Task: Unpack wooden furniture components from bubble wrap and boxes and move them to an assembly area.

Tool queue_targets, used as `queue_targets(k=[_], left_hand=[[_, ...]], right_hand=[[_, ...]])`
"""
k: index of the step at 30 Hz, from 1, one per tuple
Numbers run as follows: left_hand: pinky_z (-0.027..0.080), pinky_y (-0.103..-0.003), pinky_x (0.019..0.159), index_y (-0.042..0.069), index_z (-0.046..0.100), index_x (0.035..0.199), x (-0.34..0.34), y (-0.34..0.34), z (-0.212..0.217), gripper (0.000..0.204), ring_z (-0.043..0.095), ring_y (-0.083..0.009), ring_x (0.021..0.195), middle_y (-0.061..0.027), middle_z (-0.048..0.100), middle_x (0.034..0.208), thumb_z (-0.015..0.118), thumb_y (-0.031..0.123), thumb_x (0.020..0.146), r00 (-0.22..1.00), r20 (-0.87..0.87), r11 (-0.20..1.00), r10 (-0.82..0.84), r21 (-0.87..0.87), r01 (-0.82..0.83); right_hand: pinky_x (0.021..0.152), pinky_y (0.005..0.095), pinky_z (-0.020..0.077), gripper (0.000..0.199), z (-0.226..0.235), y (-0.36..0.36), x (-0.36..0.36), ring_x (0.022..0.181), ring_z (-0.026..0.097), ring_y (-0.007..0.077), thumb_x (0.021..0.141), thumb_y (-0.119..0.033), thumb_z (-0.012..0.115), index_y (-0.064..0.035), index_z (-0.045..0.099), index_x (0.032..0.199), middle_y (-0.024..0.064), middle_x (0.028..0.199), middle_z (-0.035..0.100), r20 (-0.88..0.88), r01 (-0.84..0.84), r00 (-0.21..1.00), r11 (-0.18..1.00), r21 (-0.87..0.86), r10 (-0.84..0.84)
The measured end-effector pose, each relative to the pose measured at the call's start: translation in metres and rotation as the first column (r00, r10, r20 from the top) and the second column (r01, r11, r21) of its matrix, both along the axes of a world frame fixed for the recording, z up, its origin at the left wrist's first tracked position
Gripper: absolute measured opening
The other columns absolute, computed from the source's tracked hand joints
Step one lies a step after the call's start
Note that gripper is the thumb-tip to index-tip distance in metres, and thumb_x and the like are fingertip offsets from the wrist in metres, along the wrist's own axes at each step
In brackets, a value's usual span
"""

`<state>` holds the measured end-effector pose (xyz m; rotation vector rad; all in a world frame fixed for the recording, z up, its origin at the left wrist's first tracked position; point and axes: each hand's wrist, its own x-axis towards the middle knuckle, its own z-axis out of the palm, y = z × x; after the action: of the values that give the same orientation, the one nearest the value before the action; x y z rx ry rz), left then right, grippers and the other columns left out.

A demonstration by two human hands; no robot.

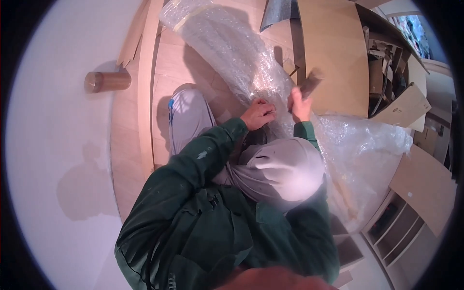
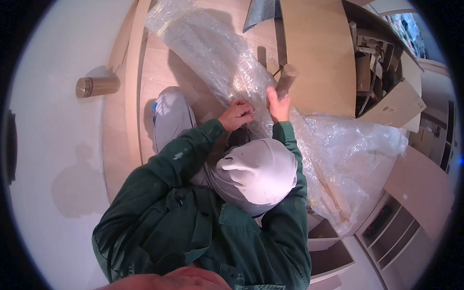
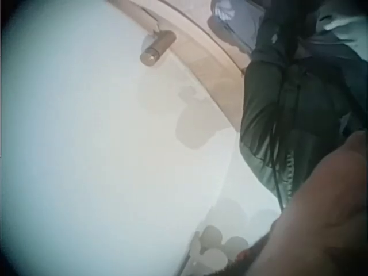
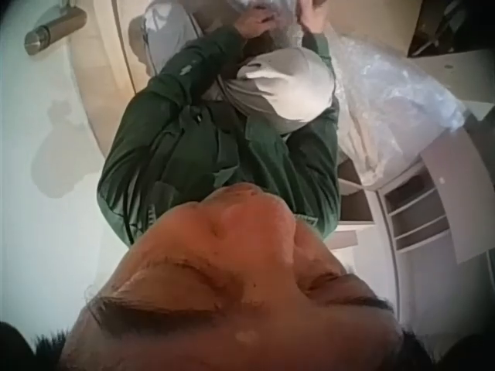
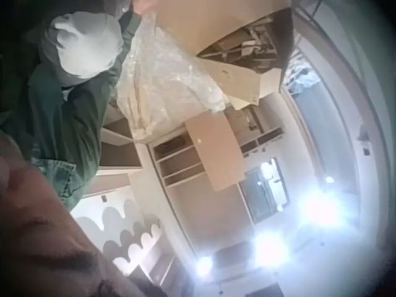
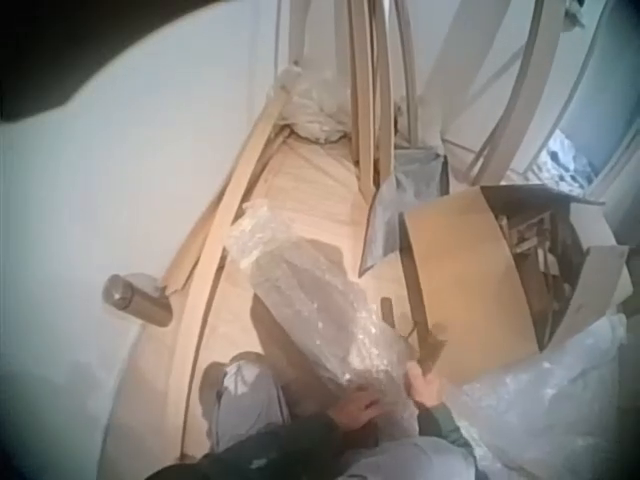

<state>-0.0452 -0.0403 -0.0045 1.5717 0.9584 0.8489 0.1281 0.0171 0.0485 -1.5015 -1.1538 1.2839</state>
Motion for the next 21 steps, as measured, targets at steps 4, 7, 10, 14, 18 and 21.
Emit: queue_targets(k=[4, 7, 10, 14, 18, 21], left_hand=[[0.028, -0.038, 0.1, 0.014, 0.061, 0.082, -0.004, 0.001, -0.017, 0.016, 0.052, -0.018, 0.09, -0.0009, 0.059, 0.079, 0.061, 0.029, 0.088, 0.998, -0.041, 0.999, -0.05, -0.018, 0.05], [0.028, -0.037, 0.099, 0.013, 0.061, 0.081, 0.004, 0.0, -0.013, 0.015, 0.052, -0.0181, 0.085, 0.0006, 0.058, 0.079, 0.062, 0.027, 0.087, 0.999, 0.005, 0.997, 0.051, 0.056, -0.052], [0.028, -0.037, 0.099, 0.014, 0.06, 0.08, -0.001, 0.003, -0.012, 0.015, 0.05, -0.0178, 0.088, 0.0018, 0.058, 0.08, 0.061, 0.027, 0.087, 1.0, 0.008, 1.0, -0.015, -0.025, 0.015], [0.031, -0.037, 0.097, 0.014, 0.06, 0.081, -0.003, -0.001, -0.017, 0.015, 0.053, -0.0173, 0.079, 0.0005, 0.055, 0.07, 0.062, 0.028, 0.086, 0.999, -0.022, 0.995, 0.032, 0.093, -0.03], [0.03, -0.036, 0.097, 0.015, 0.059, 0.08, -0.001, -0.003, -0.014, 0.015, 0.052, -0.0157, 0.077, 0.0012, 0.054, 0.069, 0.061, 0.028, 0.086, 1.0, 0.001, 0.999, 0.029, 0.037, -0.029], [0.029, -0.036, 0.098, 0.015, 0.058, 0.079, -0.002, -0.003, -0.016, 0.015, 0.051, -0.0147, 0.076, 0.0025, 0.054, 0.07, 0.062, 0.028, 0.085, 1.0, -0.016, 0.999, 0.001, 0.047, 0.0]], right_hand=[[0.042, 0.0255, 0.0323, 0.028, 0.01, -0.016, 0.014, 0.046, 0.043, 0.0079, 0.094, -0.025, 0.06, -0.0071, 0.053, 0.074, -0.0019, 0.055, 0.046, -0.077, 0.103, 0.991, 0.992, -0.069, -0.109], [0.043, 0.0262, 0.0323, 0.03, 0.023, 0.006, 0.016, 0.046, 0.043, 0.0086, 0.094, -0.027, 0.059, -0.0076, 0.052, 0.071, -0.0017, 0.056, 0.046, -0.192, 0.003, 0.981, 0.999, 0.053, 0.008], [0.044, 0.028, 0.0335, 0.031, 0.013, 0.005, 0.0, 0.047, 0.045, 0.0113, 0.093, -0.029, 0.061, -0.0076, 0.052, 0.072, 0.0003, 0.057, 0.049, -0.167, -0.023, 0.985, 0.993, 0.113, 0.041], [0.043, 0.0281, 0.0366, 0.033, -0.025, -0.037, 0.043, 0.044, 0.047, 0.0114, 0.089, -0.031, 0.064, -0.0064, 0.053, 0.069, 0.0007, 0.053, 0.049, -0.187, -0.017, 0.982, 0.999, -0.041, 0.009], [0.044, 0.0283, 0.0312, 0.041, 0.002, -0.029, 0.035, 0.046, 0.04, 0.0121, 0.094, -0.039, 0.058, -0.0086, 0.046, 0.069, 0.001, 0.054, 0.042, 0.05, -0.103, 0.993, 0.992, -0.075, 0.106], [0.045, 0.0293, 0.0297, 0.045, 0.011, -0.019, 0.026, 0.046, 0.035, 0.0138, 0.095, -0.041, 0.056, -0.0098, 0.04, 0.067, 0.0004, 0.054, 0.035, -0.387, 0.019, 0.922, 0.993, 0.115, 0.028]])
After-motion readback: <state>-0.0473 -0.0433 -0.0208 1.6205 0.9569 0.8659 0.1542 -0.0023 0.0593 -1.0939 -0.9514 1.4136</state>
